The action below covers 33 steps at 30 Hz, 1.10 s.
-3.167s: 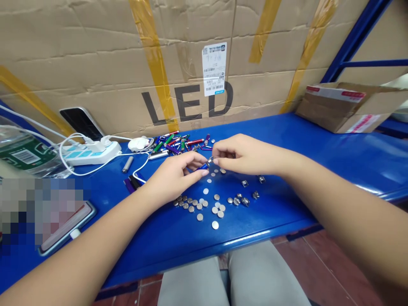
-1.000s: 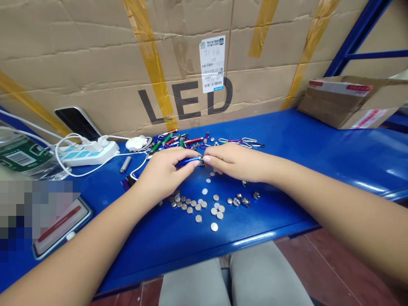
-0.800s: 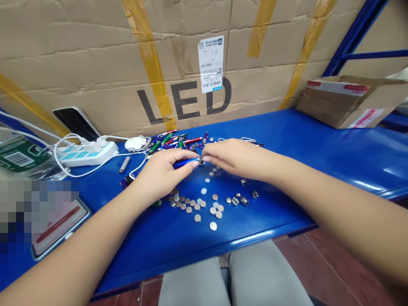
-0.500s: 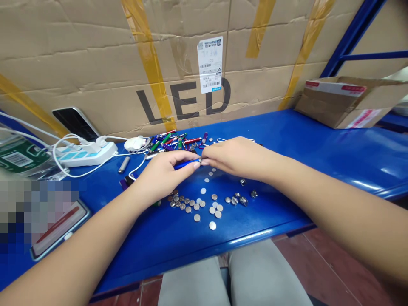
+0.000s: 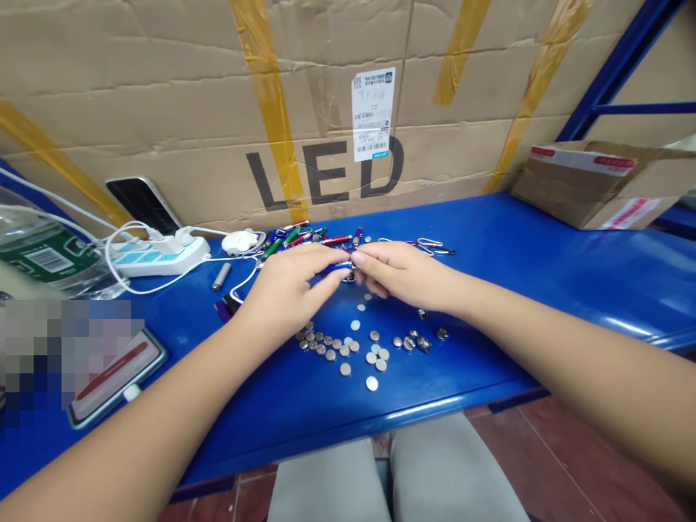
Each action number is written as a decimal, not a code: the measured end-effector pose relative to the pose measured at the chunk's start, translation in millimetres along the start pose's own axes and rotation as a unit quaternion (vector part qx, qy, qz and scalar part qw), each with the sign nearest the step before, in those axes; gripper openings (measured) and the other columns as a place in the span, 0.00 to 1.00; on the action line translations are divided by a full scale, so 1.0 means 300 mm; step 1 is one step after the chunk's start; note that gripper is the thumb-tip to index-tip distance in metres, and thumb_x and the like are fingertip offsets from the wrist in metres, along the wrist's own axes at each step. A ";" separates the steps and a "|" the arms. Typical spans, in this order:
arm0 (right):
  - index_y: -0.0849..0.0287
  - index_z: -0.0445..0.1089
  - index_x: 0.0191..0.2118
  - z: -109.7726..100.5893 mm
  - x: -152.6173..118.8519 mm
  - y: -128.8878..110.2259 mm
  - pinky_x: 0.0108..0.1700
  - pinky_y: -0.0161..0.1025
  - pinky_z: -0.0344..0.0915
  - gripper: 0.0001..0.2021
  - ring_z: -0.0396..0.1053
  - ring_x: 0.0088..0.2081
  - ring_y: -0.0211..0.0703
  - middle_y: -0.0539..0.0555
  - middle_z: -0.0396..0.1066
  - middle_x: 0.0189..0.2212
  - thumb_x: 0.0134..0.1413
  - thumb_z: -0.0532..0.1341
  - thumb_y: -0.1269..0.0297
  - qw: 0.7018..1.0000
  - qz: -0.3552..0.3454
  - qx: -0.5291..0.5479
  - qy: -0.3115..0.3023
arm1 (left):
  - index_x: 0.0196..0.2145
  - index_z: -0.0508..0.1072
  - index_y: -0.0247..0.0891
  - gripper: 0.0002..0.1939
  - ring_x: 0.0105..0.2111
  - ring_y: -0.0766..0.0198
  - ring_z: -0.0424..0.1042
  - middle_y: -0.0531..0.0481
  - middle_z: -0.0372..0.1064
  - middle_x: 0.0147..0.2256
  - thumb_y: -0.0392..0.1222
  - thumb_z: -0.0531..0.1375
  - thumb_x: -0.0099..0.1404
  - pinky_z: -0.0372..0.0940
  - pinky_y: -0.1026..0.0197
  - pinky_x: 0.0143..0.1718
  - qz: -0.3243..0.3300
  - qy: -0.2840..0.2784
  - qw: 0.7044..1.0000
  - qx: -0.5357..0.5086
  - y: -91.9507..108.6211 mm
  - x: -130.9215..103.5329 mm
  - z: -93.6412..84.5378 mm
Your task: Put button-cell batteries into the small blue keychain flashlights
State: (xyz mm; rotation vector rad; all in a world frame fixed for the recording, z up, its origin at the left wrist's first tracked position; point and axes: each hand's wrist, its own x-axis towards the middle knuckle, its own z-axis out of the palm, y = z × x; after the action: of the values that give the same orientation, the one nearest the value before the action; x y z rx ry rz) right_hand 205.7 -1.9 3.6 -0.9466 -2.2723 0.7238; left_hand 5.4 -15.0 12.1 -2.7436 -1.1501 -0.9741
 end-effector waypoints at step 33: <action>0.59 0.60 0.30 -0.019 0.002 0.009 0.33 0.35 0.55 0.17 0.62 0.29 0.37 0.50 0.66 0.28 0.67 0.46 0.55 0.986 -0.043 -0.160 -0.027 | 0.42 0.78 0.40 0.12 0.41 0.59 0.75 0.49 0.78 0.41 0.44 0.57 0.66 0.66 0.60 0.46 -0.044 -0.027 0.997 -0.057 -0.015 0.000 0.009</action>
State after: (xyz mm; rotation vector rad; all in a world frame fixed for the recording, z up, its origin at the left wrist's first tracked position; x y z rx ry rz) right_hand 210.3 1.7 6.2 -0.9733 -2.5096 0.3560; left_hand 4.0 -11.1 8.9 -2.8454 -1.2737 -1.0118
